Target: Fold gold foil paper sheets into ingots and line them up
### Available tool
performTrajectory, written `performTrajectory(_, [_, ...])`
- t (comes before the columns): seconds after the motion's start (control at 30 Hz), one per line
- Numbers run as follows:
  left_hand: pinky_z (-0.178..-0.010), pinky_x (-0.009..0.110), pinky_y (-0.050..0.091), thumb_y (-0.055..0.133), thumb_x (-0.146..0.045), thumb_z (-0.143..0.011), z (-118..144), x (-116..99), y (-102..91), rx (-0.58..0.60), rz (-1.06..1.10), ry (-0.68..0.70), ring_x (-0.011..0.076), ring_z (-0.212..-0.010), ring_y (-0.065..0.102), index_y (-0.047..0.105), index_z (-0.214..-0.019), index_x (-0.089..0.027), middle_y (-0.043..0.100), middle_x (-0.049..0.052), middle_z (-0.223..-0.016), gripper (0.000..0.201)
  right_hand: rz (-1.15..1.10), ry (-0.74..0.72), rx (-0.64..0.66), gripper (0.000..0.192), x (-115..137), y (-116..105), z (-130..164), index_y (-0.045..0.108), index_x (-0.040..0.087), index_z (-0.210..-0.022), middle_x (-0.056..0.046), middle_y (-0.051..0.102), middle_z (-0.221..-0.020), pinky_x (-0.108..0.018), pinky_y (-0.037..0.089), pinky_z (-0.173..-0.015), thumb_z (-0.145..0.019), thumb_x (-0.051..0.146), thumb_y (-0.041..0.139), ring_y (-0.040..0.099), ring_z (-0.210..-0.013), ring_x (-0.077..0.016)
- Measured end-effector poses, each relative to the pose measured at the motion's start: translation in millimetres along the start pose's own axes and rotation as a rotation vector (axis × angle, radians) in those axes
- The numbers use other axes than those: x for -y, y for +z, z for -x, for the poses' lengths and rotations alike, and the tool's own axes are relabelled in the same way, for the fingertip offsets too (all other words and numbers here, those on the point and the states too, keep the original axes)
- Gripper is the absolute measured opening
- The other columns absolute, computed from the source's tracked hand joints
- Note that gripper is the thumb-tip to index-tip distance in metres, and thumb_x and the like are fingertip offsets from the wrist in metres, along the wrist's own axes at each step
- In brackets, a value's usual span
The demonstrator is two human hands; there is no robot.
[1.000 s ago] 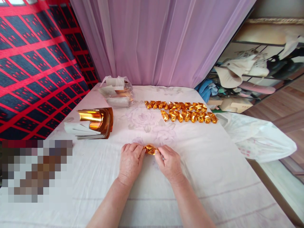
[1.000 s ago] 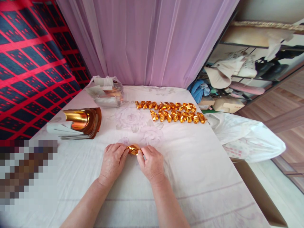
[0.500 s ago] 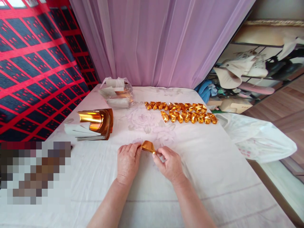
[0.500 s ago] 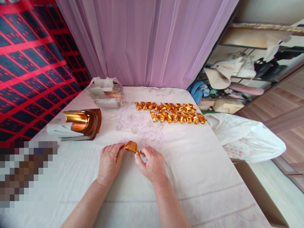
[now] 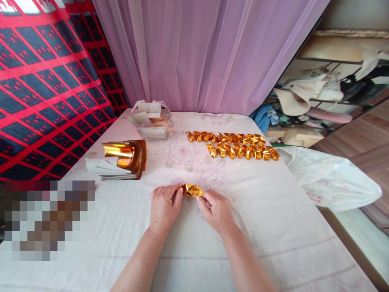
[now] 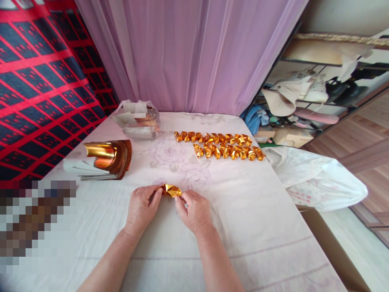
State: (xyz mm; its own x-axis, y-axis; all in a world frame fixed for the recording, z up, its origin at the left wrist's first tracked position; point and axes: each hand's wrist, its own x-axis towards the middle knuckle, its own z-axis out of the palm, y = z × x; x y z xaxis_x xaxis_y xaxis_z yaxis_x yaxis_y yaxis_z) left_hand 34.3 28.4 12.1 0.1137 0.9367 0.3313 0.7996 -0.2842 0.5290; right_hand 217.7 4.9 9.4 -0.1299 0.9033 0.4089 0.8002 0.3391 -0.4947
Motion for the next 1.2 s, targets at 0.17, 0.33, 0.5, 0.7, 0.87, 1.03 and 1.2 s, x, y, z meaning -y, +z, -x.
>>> performTrajectory(0.17, [-0.077, 0.037, 0.044, 0.048, -0.029, -0.095, 0.4, -1.3, -1.4, 0.012, -0.024, 0.013, 0.0220, -0.077, 0.067, 0.072, -0.088, -0.022, 0.075, 0.004, -0.082, 0.026, -0.105, 0.124, -0.012, 0.029, -0.7, -1.2, 0.2, 0.057, 0.023, -0.069, 0.000, 0.062, -0.062, -0.023, 0.038, -0.056, -0.092, 0.036, 0.046, 0.055, -0.055, -0.0128])
performTrajectory(0.33, [-0.077, 0.038, 0.044, 0.047, -0.029, -0.096, 0.7, 0.4, 0.2, -0.007, -0.026, 0.013, 0.0229, -0.078, 0.068, 0.072, -0.089, -0.021, 0.075, 0.005, -0.083, 0.027, -0.214, 0.234, -0.063, 0.021, -3.0, -0.6, 0.0, 0.061, 0.023, -0.078, 0.002, 0.063, -0.060, -0.021, 0.041, -0.053, -0.090, 0.036, 0.050, 0.056, -0.050, -0.0118])
performTrajectory(0.5, [-0.076, 0.038, 0.046, 0.045, -0.031, -0.096, 0.6, 1.8, 1.8, -0.029, -0.005, 0.014, 0.0224, -0.077, 0.068, 0.072, -0.089, -0.021, 0.076, 0.006, -0.084, 0.029, -0.099, 0.119, -0.002, 0.032, -3.5, 0.1, 0.7, 0.053, 0.023, -0.060, 0.003, 0.056, -0.053, -0.023, 0.033, -0.050, -0.091, 0.031, 0.048, 0.049, -0.048, -0.0110])
performTrajectory(0.7, [-0.077, 0.037, 0.051, 0.042, -0.041, -0.097, -2.3, 5.0, 3.3, -0.083, 0.180, -0.079, 0.0220, -0.078, 0.070, 0.071, -0.102, -0.020, 0.077, 0.007, -0.089, 0.036, 0.025, 0.096, -0.083, 0.037, -4.9, 2.2, -4.3, 0.054, 0.022, -0.055, 0.003, 0.055, -0.049, -0.024, 0.030, -0.050, -0.091, 0.030, 0.046, 0.047, -0.044, -0.0103])
performTrajectory(0.87, [-0.077, 0.036, 0.056, 0.038, -0.046, -0.096, -4.9, 9.7, 2.9, -0.181, 0.317, -0.189, 0.0235, -0.084, 0.072, 0.071, -0.103, -0.019, 0.077, 0.008, -0.090, 0.043, 0.334, 0.214, -0.294, 0.033, -19.9, 4.0, -53.7, 0.060, 0.022, -0.056, -0.001, 0.063, -0.054, -0.025, 0.026, -0.050, -0.087, 0.032, 0.053, 0.048, -0.046, -0.0116])
performTrajectory(1.03, [-0.075, 0.035, 0.058, 0.040, -0.043, -0.095, -6.3, 12.4, 4.0, -0.211, 0.365, -0.207, 0.0229, -0.082, 0.073, 0.071, -0.102, -0.019, 0.077, 0.007, -0.091, 0.040, 0.460, 0.313, -0.296, 0.029, -32.8, 14.6, -105.3, 0.063, 0.020, -0.055, -0.001, 0.062, -0.053, -0.025, 0.021, -0.050, -0.083, 0.027, 0.058, 0.044, -0.046, -0.0101])
performTrajectory(1.2, [-0.074, 0.035, 0.058, 0.040, -0.042, -0.095, -7.6, 14.2, 5.8, -0.216, 0.379, -0.189, 0.0238, -0.083, 0.073, 0.072, -0.101, -0.018, 0.077, 0.008, -0.091, 0.040, 0.511, 0.393, -0.286, 0.041, -29.7, 22.4, -114.0, 0.072, 0.012, -0.071, -0.006, 0.064, -0.061, -0.027, 0.023, -0.054, -0.094, 0.030, 0.043, 0.052, -0.054, -0.0095])
